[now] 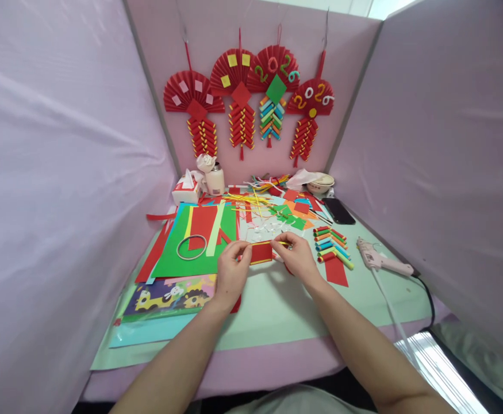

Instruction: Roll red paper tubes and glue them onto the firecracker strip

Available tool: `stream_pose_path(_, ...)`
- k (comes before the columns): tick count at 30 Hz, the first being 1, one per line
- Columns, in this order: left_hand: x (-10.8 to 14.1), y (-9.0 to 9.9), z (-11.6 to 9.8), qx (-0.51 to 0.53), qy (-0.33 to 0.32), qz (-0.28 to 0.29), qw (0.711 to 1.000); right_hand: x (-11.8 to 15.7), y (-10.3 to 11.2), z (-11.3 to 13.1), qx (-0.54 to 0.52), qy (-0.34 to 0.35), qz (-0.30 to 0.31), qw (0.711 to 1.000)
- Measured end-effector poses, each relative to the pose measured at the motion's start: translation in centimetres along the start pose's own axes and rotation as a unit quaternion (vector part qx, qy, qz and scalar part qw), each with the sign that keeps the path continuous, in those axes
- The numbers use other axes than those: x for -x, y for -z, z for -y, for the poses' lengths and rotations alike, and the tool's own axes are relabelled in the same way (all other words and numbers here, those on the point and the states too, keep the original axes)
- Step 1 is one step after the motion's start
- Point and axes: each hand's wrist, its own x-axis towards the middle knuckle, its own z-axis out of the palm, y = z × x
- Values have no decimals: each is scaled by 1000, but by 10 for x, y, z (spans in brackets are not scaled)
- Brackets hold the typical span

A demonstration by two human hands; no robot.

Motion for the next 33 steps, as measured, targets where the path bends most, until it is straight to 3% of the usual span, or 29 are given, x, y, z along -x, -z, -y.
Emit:
stream_pose_path(15, 1, -2, -5, 11, -6, -6, 1000, -2, -4, -4, -76, -57, -5, 995)
stream_pose_path(22, 3, -6, 3, 89, 83, 3, 993, -1, -5, -6, -88, -45, -17, 995)
stream_pose_path(27, 3, -7, 0, 229, 159, 36, 960, 3, -6, 1, -86, -5, -24, 996)
stream_pose_path(33, 3, -9, -1, 217, 192, 47, 956, 14, -14, 11, -71, 47, 0, 996)
